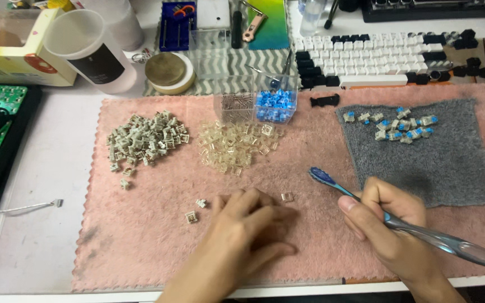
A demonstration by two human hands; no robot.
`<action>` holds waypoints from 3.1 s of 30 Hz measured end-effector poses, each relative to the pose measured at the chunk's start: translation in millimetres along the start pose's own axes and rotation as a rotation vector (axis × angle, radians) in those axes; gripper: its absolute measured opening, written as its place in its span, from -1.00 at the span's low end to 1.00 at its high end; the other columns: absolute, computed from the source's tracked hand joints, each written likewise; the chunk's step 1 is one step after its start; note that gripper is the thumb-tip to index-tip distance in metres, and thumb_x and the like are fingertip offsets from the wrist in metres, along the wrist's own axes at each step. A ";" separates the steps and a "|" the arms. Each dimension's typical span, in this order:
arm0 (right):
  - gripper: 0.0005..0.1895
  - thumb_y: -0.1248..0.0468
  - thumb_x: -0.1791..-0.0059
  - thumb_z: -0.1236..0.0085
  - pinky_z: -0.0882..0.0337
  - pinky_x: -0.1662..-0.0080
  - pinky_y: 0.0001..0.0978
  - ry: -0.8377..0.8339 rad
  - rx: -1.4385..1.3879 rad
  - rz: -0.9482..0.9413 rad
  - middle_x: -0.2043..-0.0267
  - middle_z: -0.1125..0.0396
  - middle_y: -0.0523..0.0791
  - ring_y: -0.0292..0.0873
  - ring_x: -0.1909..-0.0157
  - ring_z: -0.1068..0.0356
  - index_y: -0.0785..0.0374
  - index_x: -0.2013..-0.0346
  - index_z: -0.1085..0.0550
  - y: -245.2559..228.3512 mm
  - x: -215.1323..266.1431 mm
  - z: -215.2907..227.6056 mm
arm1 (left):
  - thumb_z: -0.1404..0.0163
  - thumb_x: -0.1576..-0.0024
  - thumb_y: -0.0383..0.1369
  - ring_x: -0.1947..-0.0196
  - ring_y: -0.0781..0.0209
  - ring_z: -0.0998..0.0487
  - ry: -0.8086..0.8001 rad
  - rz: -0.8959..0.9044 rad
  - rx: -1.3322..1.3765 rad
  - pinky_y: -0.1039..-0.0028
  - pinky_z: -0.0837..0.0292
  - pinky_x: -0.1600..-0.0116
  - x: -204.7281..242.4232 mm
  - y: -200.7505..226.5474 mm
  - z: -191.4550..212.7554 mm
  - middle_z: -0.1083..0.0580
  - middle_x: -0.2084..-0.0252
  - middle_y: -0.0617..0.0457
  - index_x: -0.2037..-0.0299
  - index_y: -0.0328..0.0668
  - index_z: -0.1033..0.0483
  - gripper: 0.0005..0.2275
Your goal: The person cleans small keyboard switch components with a toothbrush and then assembles them by inserting a metal spring and a blue stem into a clear housing. The person handles the components one at a time, placing finished switches on a gray cloth.
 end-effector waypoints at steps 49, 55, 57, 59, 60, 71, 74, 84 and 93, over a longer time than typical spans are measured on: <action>-0.78 0.15 -0.06 -0.31 -0.41 0.52 -0.59 -0.383 0.311 0.260 0.70 -0.62 -0.33 -0.46 0.72 -0.50 0.01 0.09 -0.82 -39.4 10.5 -14.8 | -0.40 -0.06 -0.53 0.30 0.40 -0.83 0.073 0.184 0.609 0.62 -0.84 0.01 -12.8 24.0 30.9 -0.81 0.19 0.05 -0.47 -0.04 -0.44 -0.29; -0.79 0.20 -0.06 -0.34 -0.38 0.53 -0.61 -0.388 0.261 0.262 0.59 -0.64 -0.32 -0.47 0.67 -0.48 0.04 0.07 -0.82 -34.7 11.6 -16.9 | -0.40 -0.02 -0.59 0.35 0.38 -0.78 0.055 0.233 0.683 0.60 -0.79 0.10 -14.6 21.4 29.8 -0.80 0.21 0.06 -0.44 -0.07 -0.46 -0.29; -0.79 0.23 -0.03 -0.36 -0.37 0.61 -0.54 -0.389 0.254 0.214 0.75 -0.47 -0.31 -0.44 0.77 -0.38 0.04 0.10 -0.84 -31.3 12.6 -15.1 | -0.43 -0.04 -0.50 0.33 0.40 -0.83 0.015 0.236 0.603 0.64 -0.80 0.14 -14.8 24.0 29.5 -0.81 0.19 0.09 -0.45 -0.01 -0.47 -0.30; -0.78 0.20 -0.03 -0.35 -0.51 0.69 -0.54 -0.393 0.260 0.159 0.74 -0.49 -0.31 -0.44 0.78 -0.36 0.00 0.08 -0.83 -27.6 13.6 -24.8 | -0.39 -0.02 -0.50 0.37 0.45 -0.82 0.009 0.229 0.548 0.68 -0.75 0.17 -16.0 25.8 29.1 -0.82 0.20 0.16 -0.43 0.02 -0.48 -0.31; -0.77 0.18 -0.03 -0.35 -0.65 0.76 -0.55 -0.395 0.270 0.109 0.73 -0.50 -0.31 -0.45 0.80 -0.35 -0.03 0.07 -0.83 -24.2 13.6 -28.4 | -0.34 0.00 -0.51 0.40 0.49 -0.81 0.005 0.214 0.493 0.72 -0.70 0.21 -18.1 27.4 28.7 -0.82 0.22 0.22 -0.41 0.05 -0.48 -0.32; -0.75 0.12 -0.08 -0.32 -0.59 0.26 -0.55 -0.491 0.429 0.304 0.51 -0.69 -0.39 -0.44 0.51 -0.66 -0.13 -0.02 -0.79 -42.6 15.4 -35.8 | -0.32 -0.14 -0.41 0.36 0.42 -0.76 0.054 0.015 0.340 0.60 -0.65 0.21 -10.9 32.9 35.3 -0.78 0.26 0.18 0.13 0.01 -0.79 -0.87; -0.74 0.10 -0.09 -0.29 -0.63 0.21 -0.54 -0.517 0.417 0.320 0.39 -0.73 -0.36 -0.42 0.40 -0.73 -0.09 -0.04 -0.77 -41.0 18.3 -46.8 | -0.30 -0.16 -0.43 0.35 0.32 -0.76 0.073 -0.070 0.306 0.54 -0.61 0.20 -10.3 37.5 33.5 -0.74 0.27 0.14 0.16 -0.08 -0.74 -0.91; -0.74 0.06 -0.03 -0.34 -0.47 0.47 -0.54 -0.480 0.374 0.176 0.58 -0.72 -0.35 -0.45 0.61 -0.58 -0.14 0.06 -0.85 -44.9 14.7 -35.1 | -0.37 -0.22 -0.36 0.56 0.42 -0.57 0.149 -0.135 0.307 0.63 -0.52 0.46 -1.3 33.1 39.4 -0.62 0.46 0.16 0.16 -0.18 -0.77 -0.89; -0.76 0.17 -0.06 -0.31 -0.51 0.57 -0.60 -0.388 0.230 0.234 0.61 -0.64 -0.28 -0.42 0.66 -0.62 0.03 0.02 -0.79 -55.4 17.3 -18.2 | -0.37 -0.16 -0.58 0.13 -0.01 -0.90 0.163 0.170 1.043 0.43 -0.92 -0.01 4.1 13.1 12.0 -0.78 0.09 -0.32 -0.03 -0.51 -0.73 -0.75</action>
Point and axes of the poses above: each hand's wrist, its own x-axis away from the middle knuckle, its own z-axis out of the back of the hand, y = z × x, the point moved 8 cm from there along -x, towards the middle knuckle
